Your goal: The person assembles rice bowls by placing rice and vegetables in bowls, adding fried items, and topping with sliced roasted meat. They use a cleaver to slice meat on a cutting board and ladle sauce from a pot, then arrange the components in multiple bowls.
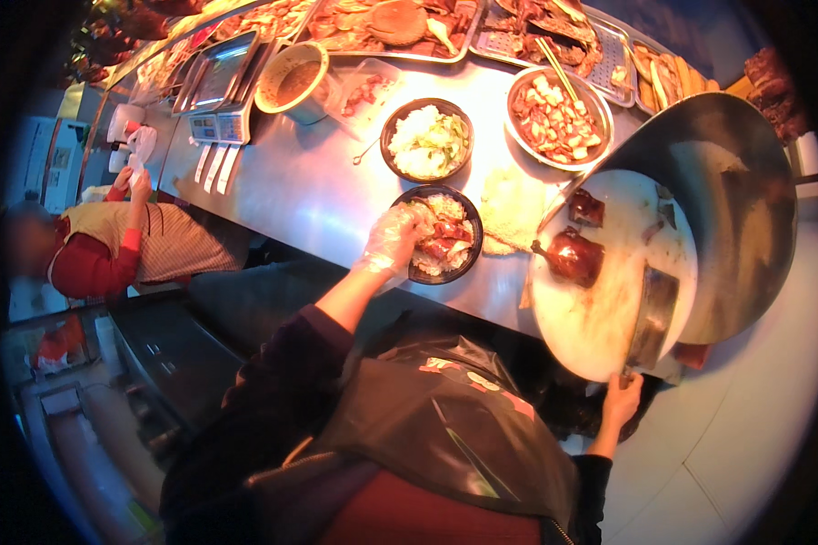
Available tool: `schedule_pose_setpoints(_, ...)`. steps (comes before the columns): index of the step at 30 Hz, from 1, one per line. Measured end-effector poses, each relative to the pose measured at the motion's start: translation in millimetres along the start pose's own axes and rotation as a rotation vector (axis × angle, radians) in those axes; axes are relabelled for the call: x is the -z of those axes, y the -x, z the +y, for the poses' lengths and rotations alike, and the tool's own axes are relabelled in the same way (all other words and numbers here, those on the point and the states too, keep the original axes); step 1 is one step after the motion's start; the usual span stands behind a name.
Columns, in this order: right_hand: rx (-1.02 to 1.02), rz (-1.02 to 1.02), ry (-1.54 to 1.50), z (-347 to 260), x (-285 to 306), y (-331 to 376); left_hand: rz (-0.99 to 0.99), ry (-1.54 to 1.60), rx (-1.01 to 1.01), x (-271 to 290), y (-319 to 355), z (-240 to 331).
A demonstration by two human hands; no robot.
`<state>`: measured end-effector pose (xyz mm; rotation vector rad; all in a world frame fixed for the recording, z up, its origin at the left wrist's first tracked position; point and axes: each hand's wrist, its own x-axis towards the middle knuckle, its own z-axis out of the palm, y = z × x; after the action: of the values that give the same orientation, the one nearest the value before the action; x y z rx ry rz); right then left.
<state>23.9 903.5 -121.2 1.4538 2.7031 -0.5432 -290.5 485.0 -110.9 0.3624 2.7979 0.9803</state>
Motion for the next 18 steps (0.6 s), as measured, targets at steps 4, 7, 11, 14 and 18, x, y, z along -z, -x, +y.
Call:
schedule_pose_setpoints(4,0.167,-0.021,0.132,-0.3,11.4,-3.8,-0.044,0.018,0.114,8.9,6.3,-1.2)
schedule_pose_setpoints(7,0.261,0.053,-0.006,-26.6,33.7,0.0,0.054,0.177,0.181,32.8,-14.2,-37.1)
schedule_pose_setpoints(11,0.317,-0.02,-0.173,-87.2,32.8,24.9,0.364,0.525,0.379,82.8,-81.5,-104.1)
schedule_pose_setpoints(14,0.308,-0.087,-0.207,-141.8,5.5,48.7,0.339,0.122,0.162,135.1,-145.4,-131.9)
schedule_pose_setpoints(18,0.313,-0.21,-0.378,-226.2,-42.8,85.1,-0.027,-0.675,0.061,151.1,-233.7,-141.1)
